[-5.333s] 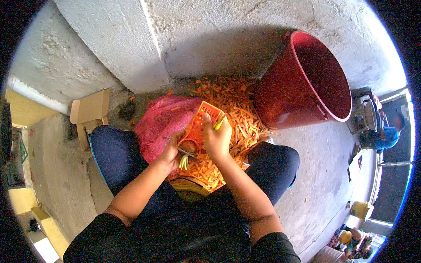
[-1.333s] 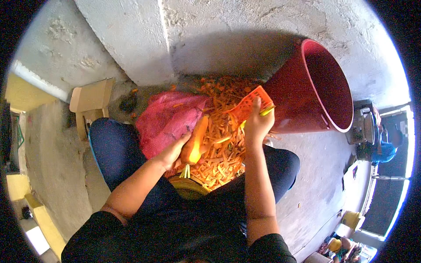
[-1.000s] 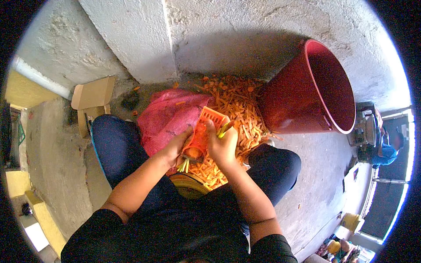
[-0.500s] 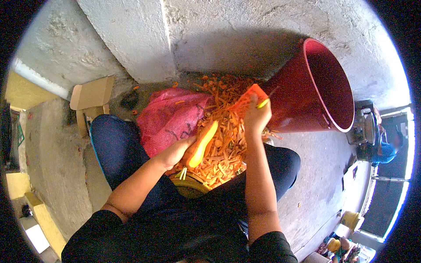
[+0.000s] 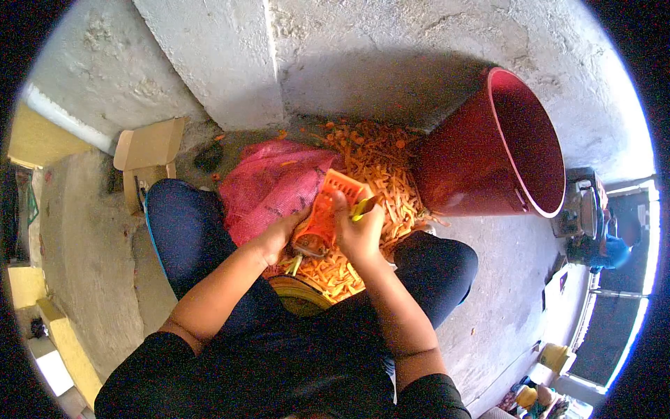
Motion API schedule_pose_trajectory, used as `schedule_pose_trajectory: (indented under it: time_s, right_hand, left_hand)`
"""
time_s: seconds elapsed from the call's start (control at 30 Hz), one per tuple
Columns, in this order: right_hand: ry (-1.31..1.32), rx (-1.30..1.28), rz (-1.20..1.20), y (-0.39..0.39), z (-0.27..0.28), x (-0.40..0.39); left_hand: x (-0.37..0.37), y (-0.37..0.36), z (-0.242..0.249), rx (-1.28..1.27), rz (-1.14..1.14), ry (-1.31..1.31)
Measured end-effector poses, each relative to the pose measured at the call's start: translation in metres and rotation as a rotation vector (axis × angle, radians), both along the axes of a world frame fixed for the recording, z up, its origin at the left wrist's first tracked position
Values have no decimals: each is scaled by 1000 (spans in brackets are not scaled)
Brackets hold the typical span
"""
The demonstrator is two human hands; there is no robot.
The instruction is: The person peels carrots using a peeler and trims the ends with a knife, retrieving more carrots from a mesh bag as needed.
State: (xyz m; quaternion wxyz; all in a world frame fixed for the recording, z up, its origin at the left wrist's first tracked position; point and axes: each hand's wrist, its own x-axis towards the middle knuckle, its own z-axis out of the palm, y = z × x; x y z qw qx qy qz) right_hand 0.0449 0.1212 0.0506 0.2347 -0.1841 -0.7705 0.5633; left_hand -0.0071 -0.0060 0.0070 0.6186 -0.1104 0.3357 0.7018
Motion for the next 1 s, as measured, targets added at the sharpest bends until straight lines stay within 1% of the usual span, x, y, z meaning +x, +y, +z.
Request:
schedule_pose_trajectory:
  time_s: [0.07,0.13,0.23,0.33,0.4,0.43,0.47,0.5,0.53,0.57,0.6,0.63,0.67,0.7,0.77,0.8,0.83,0.87,0.93,0.97,1.0]
  right_hand:
    - [-18,100,1,-6,1,-1]
    - [-15,141,-1,-6,-2,-1]
    - [-147,306,-85,-5,16,-1]
    - [43,375,-287,38,-12,-16]
    - [107,434,-487,81,-15,-29]
    - [59,328,-530,98,-16,-31]
    - [12,220,-575,108,-18,-30]
    - [11,83,-551,106,-9,-28]
    - [42,121,-532,104,-9,-27]
    - [71,159,-507,99,-10,-26]
    - [100,195,-479,93,-12,-24]
    - [79,80,-429,83,-5,-20]
    - [116,7,-394,71,3,-18]
    - [151,-64,-357,59,10,-18]
    - [191,-200,-240,40,12,-12]
    - [165,-215,-208,31,8,-9]
    - [141,-211,-182,24,2,-5]
    - [120,-206,-163,18,-4,-2]
    - [112,-323,-110,-4,10,-1]
    - [103,-285,-82,-5,2,-1]
    - [133,-141,-70,-9,1,-2]
  left_hand:
    - [0,2,2,-10,11,1]
    - [2,2,9,-16,37,23]
    - [1,0,-5,-49,-104,240]
    - [-1,-7,-3,48,-144,452]
    - [12,-12,-17,46,-185,503]
    - [15,-12,-18,44,-208,529]
    - [15,-12,-17,46,-188,457]
    - [13,-11,-6,47,-165,387]
    - [11,-11,3,49,-137,315]
    - [7,-11,8,118,-102,389]
    - [4,-11,12,139,-85,375]
    - [1,-12,15,157,-68,362]
    - [-2,-12,16,176,-51,349]
    - [-5,-13,9,195,-62,268]
    - [-8,-12,22,154,11,253]
    - [-8,-14,26,131,49,246]
    - [-11,-12,12,195,72,349]
    - [-11,-13,1,186,97,272]
    - [-13,-11,19,172,129,115]
    - [-11,-7,25,118,156,150]
    - [-10,-5,23,116,173,148]
